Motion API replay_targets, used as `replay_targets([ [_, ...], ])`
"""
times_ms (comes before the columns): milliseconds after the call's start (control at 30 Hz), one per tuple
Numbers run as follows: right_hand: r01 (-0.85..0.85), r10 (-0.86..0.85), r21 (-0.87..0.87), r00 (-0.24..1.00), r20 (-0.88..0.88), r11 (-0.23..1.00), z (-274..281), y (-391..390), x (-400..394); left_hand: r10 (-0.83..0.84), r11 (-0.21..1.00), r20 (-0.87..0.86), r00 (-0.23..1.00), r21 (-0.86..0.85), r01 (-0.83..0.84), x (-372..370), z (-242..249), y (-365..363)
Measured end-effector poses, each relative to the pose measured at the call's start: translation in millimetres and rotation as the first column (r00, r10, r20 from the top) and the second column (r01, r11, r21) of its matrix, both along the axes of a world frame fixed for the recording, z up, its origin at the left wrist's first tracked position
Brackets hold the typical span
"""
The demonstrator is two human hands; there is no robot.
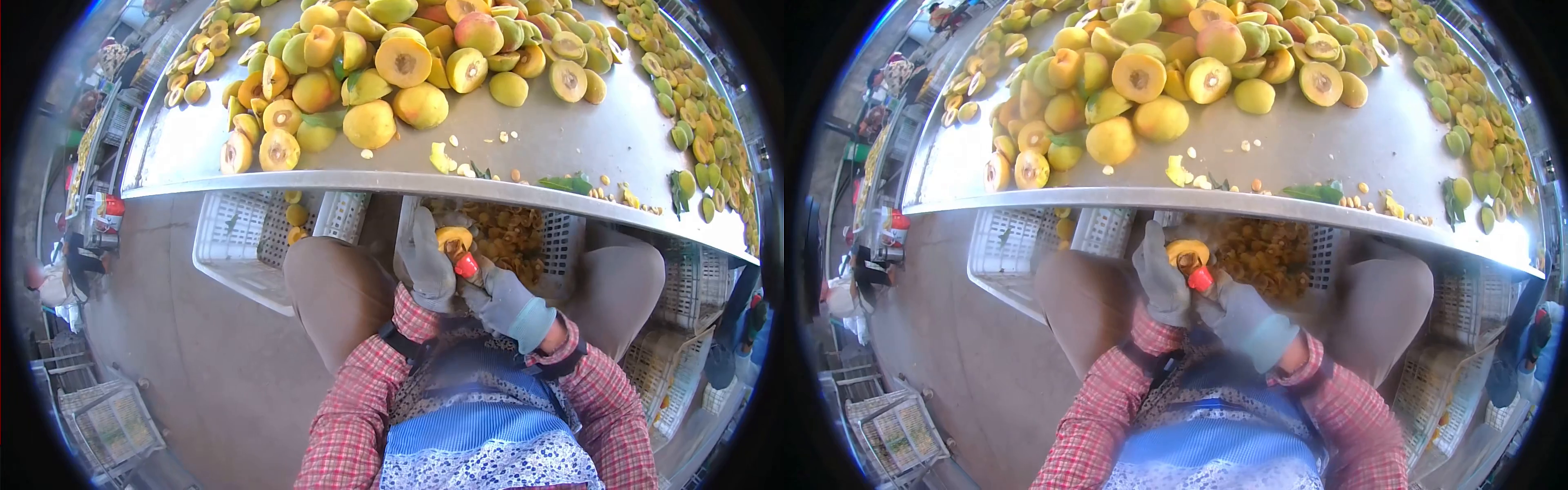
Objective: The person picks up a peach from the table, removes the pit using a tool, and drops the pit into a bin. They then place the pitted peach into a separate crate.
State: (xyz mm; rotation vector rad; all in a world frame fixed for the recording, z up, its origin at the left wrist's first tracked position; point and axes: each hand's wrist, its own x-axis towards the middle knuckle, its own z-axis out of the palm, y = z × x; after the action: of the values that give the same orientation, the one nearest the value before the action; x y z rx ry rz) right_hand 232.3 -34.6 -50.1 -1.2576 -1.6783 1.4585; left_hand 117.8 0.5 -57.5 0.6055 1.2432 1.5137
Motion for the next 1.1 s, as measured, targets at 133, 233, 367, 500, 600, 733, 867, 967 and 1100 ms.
replay_targets([
  [133,-0.079,0.127,-0.338,0.984,0.124,0.938,3,20,12,0.071,0.983,-0.179,0.981,0.181,-0.038,7,-26,9],
  [233,-0.092,0.112,-0.353,0.993,0.036,0.931,4,25,17,0.04,0.98,-0.2,0.979,0.197,0.0,10,-40,14],
  [367,-0.063,0.07,-0.357,0.997,0.008,0.932,-19,26,23,0.148,0.959,-0.844,0.516,0.25,0.133,8,-63,14],
  [500,-0.086,0.024,-0.503,0.991,-0.128,0.86,-8,29,29,0.014,0.963,-0.842,0.54,0.156,0.218,4,-56,14],
  [600,-0.1,0.125,-0.137,0.974,0.189,0.985,-26,25,33,-0.106,0.969,-0.833,0.543,0.036,0.245,8,-49,12],
  [733,-0.08,0.081,-0.379,0.997,-0.014,0.922,-19,26,30,0.178,0.956,-0.911,0.371,0.249,0.152,10,-67,10],
  [867,-0.141,0.076,-0.589,0.988,-0.134,0.796,-3,33,29,0.19,0.952,-0.917,0.351,0.259,0.163,6,-83,12],
  [967,-0.133,0.069,-0.541,0.988,-0.136,0.83,-2,31,29,0.021,0.969,-0.866,0.499,0.14,0.202,-1,-87,12],
  [1100,-0.118,-0.037,-0.691,0.978,-0.205,0.713,12,32,29,-0.127,0.935,-0.717,0.685,0.143,0.324,-3,-82,11],
])
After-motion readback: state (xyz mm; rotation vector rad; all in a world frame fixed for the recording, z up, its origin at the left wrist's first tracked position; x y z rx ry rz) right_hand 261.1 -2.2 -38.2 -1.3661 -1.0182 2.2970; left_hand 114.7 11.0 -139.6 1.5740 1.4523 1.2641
